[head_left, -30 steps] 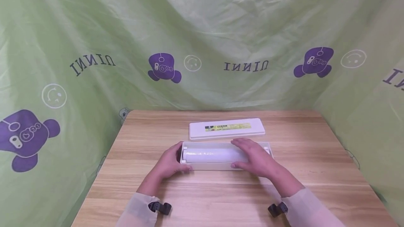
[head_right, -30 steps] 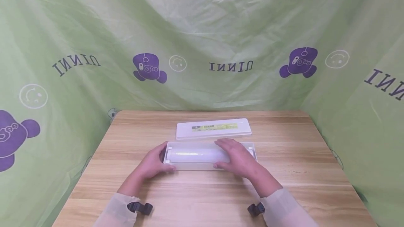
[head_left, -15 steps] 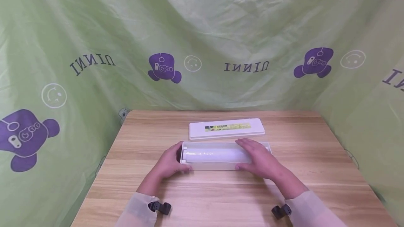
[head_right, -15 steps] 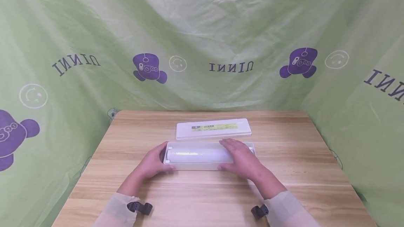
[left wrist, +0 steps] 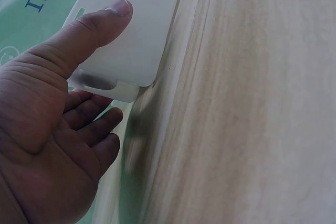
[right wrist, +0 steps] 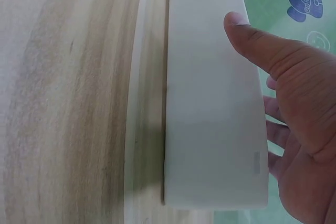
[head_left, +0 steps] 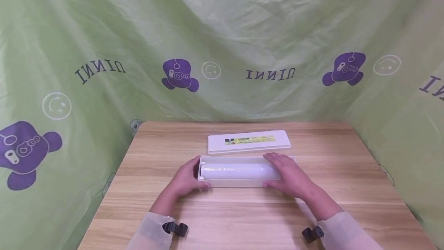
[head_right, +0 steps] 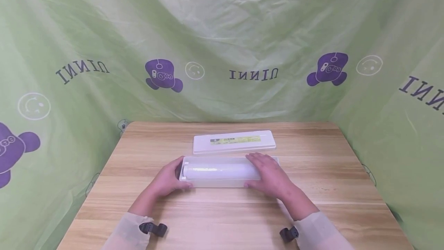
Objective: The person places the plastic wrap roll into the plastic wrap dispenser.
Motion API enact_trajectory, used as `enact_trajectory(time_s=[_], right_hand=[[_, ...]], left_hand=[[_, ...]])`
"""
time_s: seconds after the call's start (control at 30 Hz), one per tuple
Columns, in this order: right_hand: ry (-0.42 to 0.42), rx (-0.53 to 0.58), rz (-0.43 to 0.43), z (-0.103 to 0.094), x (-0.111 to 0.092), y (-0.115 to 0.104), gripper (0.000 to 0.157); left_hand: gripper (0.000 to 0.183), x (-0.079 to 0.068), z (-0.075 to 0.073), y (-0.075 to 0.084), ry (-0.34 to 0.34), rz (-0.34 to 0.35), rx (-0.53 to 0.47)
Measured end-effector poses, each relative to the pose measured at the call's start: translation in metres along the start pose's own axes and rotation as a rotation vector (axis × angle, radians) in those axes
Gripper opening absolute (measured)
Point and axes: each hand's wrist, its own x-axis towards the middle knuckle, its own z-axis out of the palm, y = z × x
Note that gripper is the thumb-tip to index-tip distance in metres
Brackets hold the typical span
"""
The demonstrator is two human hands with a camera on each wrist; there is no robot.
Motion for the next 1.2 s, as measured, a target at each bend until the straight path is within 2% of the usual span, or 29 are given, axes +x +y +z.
enact_trajectory(time_s=[0.7,1.2], right_hand=[[0.022,-0.038,0.034,-0.005,-0.012,0.019,0.097],[0.02,-0.007,0.057,-0.012,-0.02,0.028,0.101]], left_hand=[[0.122,0.001,0.001,0.0,-0.004,0.007,-0.008],[0.122,-0.001,0.001,0.002,-0.003,0.01,-0.013]])
